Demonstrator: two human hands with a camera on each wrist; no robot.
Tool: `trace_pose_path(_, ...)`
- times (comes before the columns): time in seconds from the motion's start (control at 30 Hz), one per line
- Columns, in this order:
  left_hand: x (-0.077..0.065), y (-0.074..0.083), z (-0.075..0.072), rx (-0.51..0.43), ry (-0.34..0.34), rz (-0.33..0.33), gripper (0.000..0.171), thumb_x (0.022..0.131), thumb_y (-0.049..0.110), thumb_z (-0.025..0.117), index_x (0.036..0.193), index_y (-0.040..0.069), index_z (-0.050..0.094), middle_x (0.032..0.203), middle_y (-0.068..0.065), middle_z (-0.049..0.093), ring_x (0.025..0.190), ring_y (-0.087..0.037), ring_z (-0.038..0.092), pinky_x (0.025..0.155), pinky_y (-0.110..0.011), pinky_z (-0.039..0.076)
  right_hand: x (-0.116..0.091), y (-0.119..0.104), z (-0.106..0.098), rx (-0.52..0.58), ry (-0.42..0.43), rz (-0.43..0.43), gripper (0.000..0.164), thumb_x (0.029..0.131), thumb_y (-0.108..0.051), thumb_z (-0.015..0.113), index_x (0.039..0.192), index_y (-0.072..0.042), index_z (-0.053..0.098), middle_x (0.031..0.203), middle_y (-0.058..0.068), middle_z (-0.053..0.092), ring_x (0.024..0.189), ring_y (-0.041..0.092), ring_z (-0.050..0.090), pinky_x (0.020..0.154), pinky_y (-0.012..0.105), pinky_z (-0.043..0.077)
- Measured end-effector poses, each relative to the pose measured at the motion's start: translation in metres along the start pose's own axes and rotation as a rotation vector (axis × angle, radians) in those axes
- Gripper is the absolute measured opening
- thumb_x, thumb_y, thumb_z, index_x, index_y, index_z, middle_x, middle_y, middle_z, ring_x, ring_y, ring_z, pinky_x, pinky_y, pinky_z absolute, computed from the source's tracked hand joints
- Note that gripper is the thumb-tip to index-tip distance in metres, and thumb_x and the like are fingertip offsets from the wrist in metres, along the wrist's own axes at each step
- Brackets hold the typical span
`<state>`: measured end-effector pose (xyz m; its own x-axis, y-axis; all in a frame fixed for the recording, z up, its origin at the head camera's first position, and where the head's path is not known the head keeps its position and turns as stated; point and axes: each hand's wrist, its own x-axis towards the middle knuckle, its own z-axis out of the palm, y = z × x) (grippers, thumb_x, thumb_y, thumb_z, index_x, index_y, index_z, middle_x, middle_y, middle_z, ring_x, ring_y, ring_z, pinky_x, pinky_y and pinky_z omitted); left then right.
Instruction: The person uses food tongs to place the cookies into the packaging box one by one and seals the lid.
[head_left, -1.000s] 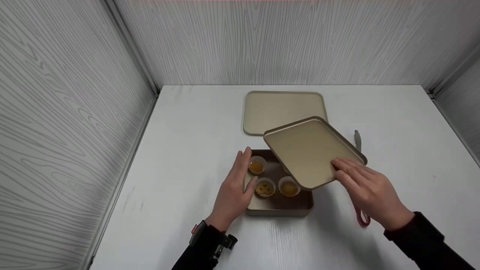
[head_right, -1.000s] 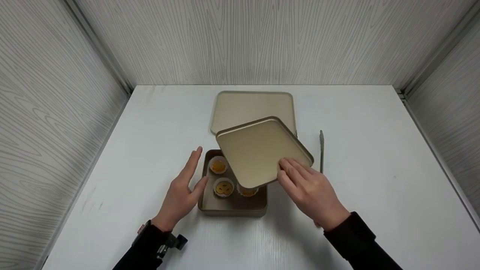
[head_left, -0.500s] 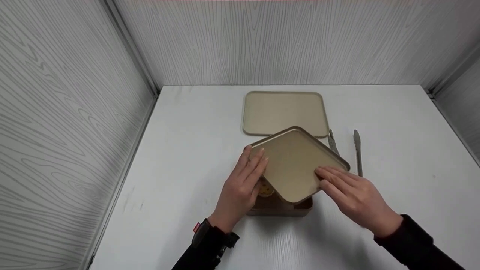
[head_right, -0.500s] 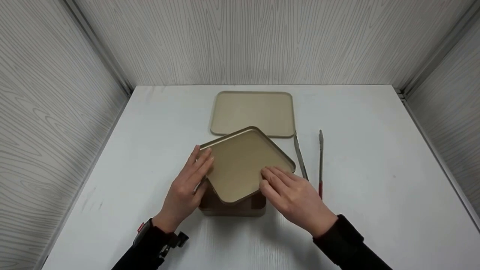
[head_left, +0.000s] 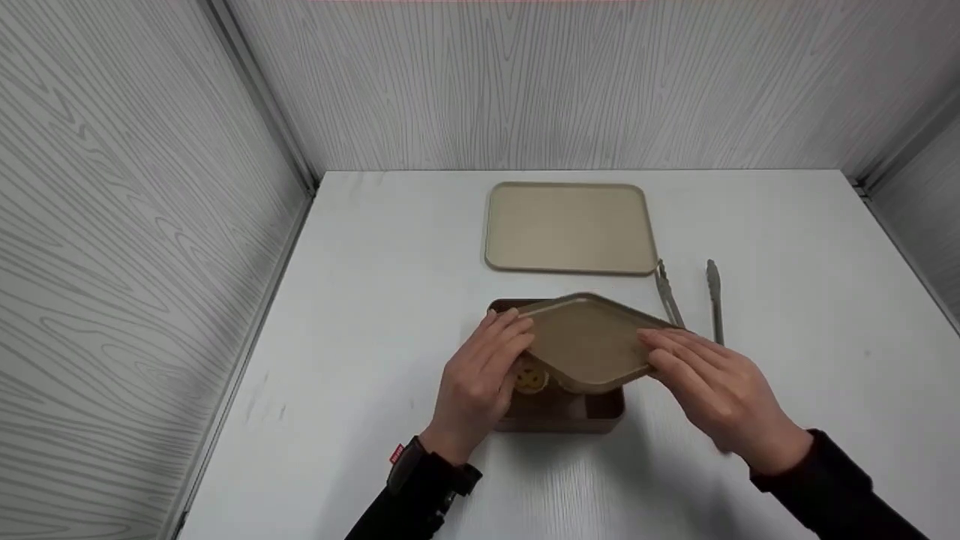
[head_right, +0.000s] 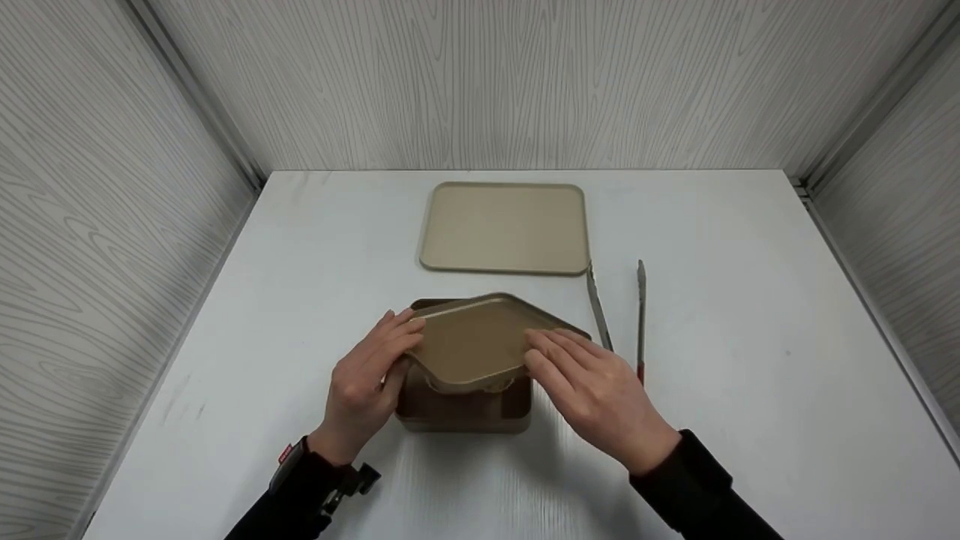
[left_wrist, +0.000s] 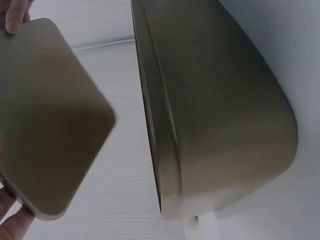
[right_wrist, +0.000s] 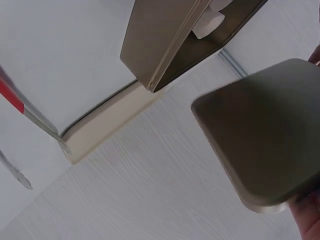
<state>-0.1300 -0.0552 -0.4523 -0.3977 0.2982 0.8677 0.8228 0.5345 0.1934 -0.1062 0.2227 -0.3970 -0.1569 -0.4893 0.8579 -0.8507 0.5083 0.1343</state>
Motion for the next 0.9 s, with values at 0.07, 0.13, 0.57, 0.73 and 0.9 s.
trace_pose_path(0.07, 0.0, 0.001, 0.0, -0.011, 0.013, 0.003, 0.018, 0.093, -0.006, 0.07, 0.111, -0.003, 0.071, 0.119, -0.015, 0.073, 0.116, -0.033, 0.069, 0.103, -0.047, 0.053, 0.002, 0.001, 0.001, 0.011, 0.031, 0.007, 0.019, 0.103, -0.007, 0.06, 0.099, 0.008, 0.071, 0.102, 0.024, 0.075, 0.08, 0.037, 0.074, 0.069, 0.045, 0.06)
trace_pose_path(0.13, 0.0, 0.001, 0.001, -0.009, 0.024, 0.006, 0.013, 0.096, -0.004, 0.066, 0.108, -0.003, 0.07, 0.116, -0.015, 0.074, 0.115, -0.033, 0.069, 0.103, -0.047, 0.053, 0.003, 0.002, 0.001, 0.024, 0.04, 0.019, 0.019, 0.103, -0.007, 0.061, 0.097, 0.008, 0.072, 0.102, 0.023, 0.076, 0.079, 0.036, 0.074, 0.069, 0.045, 0.06)
trace_pose_path(0.57, 0.001, 0.002, 0.002, -0.13, 0.064, -0.022, 0.009, 0.098, -0.002, 0.065, 0.106, -0.006, 0.066, 0.111, -0.015, 0.071, 0.11, -0.031, 0.07, 0.099, -0.038, 0.055, -0.006, 0.019, -0.009, 0.186, 0.015, 0.303, 0.041, 0.098, -0.034, 0.069, 0.098, 0.006, 0.074, 0.102, 0.019, 0.076, 0.09, 0.023, 0.075, 0.091, 0.011, 0.051)
trace_pose_path(0.73, -0.002, 0.002, 0.003, -0.16, 0.069, -0.036, 0.009, 0.099, -0.002, 0.063, 0.107, -0.006, 0.064, 0.109, -0.014, 0.07, 0.109, -0.028, 0.071, 0.097, -0.033, 0.056, -0.01, 0.025, -0.012, 0.333, -0.024, 0.449, 0.059, 0.092, -0.042, 0.071, 0.118, 0.012, 0.067, 0.112, 0.02, 0.074, 0.107, 0.008, 0.071, 0.091, 0.012, 0.051)
trace_pose_path(0.9, -0.007, 0.003, 0.003, -0.186, 0.08, -0.069, 0.01, 0.102, -0.001, 0.057, 0.111, -0.004, 0.062, 0.109, -0.013, 0.07, 0.107, -0.029, 0.072, 0.094, -0.03, 0.057, -0.016, 0.03, -0.01, 0.623, -0.002, 0.583, 0.067, 0.092, -0.024, 0.075, 0.135, 0.02, 0.047, 0.125, 0.026, 0.068, 0.114, 0.018, 0.071, 0.093, 0.021, 0.055)
